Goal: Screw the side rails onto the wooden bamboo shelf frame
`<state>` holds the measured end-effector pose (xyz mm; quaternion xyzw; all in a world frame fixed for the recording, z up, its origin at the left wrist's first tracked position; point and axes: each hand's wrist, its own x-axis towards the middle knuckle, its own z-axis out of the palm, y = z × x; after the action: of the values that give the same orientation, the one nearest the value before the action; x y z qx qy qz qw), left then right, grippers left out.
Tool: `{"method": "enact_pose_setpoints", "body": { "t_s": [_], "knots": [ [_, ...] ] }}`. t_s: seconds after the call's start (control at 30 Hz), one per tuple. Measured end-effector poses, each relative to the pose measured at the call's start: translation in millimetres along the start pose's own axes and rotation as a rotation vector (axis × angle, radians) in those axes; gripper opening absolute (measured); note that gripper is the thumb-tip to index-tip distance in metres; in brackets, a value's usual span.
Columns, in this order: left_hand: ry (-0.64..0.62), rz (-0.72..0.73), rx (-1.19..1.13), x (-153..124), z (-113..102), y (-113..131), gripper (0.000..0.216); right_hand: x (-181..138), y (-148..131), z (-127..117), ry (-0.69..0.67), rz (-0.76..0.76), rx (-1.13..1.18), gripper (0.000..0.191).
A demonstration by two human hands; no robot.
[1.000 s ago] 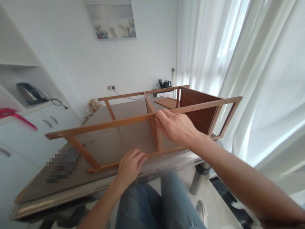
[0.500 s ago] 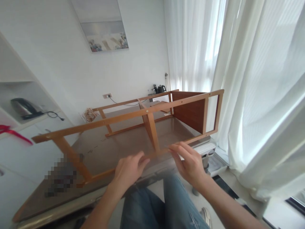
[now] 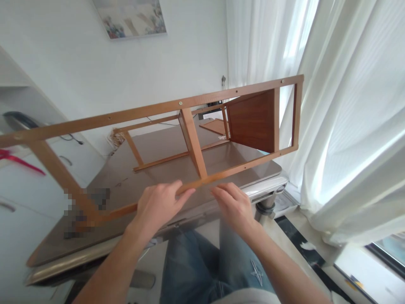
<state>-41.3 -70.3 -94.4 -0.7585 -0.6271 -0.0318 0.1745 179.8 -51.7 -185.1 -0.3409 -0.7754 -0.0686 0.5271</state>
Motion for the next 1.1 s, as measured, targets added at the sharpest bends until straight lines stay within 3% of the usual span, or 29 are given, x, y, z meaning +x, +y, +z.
{"method": "enact_pose_setpoints", "body": {
  "t_s": [0.5, 0.67, 0.93, 1.1],
  "knots": [
    [-0.012, 0.000, -0.041, 1.0, 0.7, -1.6, 0.059, 16.5, 4.2, 1.4, -0.086, -0.125, -0.135, 0.025],
    [-0.009, 0.002, -0.040, 0.0, 2.3, -3.3, 0.058, 23.8, 6.6, -7.8, -0.143, -0.219, -0.230, 0.027],
    [0.005, 0.018, -0.035, -1.3, 4.7, -1.3, 0.056, 50.3, -6.4, -32.7, -0.345, -0.322, -0.383, 0.021],
    [0.010, -0.002, -0.044, -2.0, 3.6, -0.3, 0.058, 56.6, -6.7, -34.9, -0.356, -0.391, -0.414, 0.018]
  ]
}}
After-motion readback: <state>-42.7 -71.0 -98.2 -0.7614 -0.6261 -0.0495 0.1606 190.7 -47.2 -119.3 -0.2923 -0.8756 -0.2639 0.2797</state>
